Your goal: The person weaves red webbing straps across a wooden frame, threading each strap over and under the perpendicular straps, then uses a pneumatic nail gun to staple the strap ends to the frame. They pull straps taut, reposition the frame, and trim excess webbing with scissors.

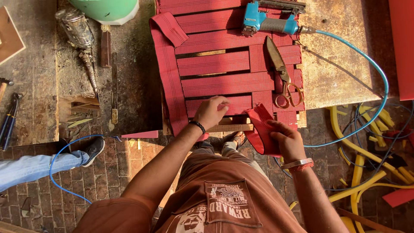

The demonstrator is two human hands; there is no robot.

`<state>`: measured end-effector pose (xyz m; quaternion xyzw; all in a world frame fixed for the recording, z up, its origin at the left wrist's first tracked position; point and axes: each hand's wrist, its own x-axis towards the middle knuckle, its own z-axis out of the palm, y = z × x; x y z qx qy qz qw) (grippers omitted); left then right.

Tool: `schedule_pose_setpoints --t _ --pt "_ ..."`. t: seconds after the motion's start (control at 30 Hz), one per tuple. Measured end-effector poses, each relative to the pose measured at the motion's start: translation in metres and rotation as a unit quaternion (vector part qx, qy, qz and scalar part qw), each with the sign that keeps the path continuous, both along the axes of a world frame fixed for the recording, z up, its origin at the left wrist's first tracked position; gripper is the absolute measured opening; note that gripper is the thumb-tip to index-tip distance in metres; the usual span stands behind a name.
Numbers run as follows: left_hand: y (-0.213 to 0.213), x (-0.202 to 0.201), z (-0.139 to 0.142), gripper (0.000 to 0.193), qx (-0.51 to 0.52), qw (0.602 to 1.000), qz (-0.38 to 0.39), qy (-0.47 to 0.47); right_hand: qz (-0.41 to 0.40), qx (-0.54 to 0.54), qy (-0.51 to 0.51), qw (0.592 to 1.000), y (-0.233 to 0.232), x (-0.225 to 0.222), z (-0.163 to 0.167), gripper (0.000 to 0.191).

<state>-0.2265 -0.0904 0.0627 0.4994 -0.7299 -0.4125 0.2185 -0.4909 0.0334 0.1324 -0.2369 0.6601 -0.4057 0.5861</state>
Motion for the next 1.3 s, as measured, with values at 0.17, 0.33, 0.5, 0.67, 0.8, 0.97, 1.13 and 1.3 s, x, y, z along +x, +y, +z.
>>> schedule_pose_setpoints --t 0.17,0.33,0.5,0.67,0.8,0.97,1.13,1.3 --pt "-0.016 -0.015 0.002 0.023 0.017 0.997 -0.016 -0.078 0.068 0.039 -0.074 0.994 0.010 0.000 0.001 0.042" --pt "-0.024 -0.019 -0.001 0.020 0.013 0.991 -0.025 -0.134 0.029 0.067 -0.162 0.984 0.005 0.011 -0.028 0.039" --pt "-0.036 -0.021 -0.008 0.020 -0.052 0.984 -0.061 -0.158 0.029 0.013 -0.163 0.986 0.001 0.031 -0.093 0.033" --pt "-0.073 -0.043 -0.018 0.040 0.119 0.940 -0.186 -0.261 -0.012 0.034 -0.172 0.984 0.000 0.054 -0.138 0.030" --pt "-0.104 -0.069 -0.035 0.063 0.243 0.862 -0.339 -0.287 -0.064 0.067 -0.169 0.981 -0.011 0.073 -0.128 0.027" --pt "-0.103 -0.082 -0.050 0.072 0.147 0.877 -0.413 -0.196 -0.093 0.065 -0.164 0.980 -0.025 0.084 -0.084 0.014" --pt "-0.102 -0.082 -0.052 0.066 0.301 0.898 -0.265 -0.180 -0.108 0.106 -0.237 0.960 -0.031 0.074 -0.063 0.028" --pt "-0.093 -0.075 -0.050 0.049 0.395 0.902 -0.169 -0.037 -0.069 0.051 -0.272 0.958 -0.030 0.061 -0.078 0.024"
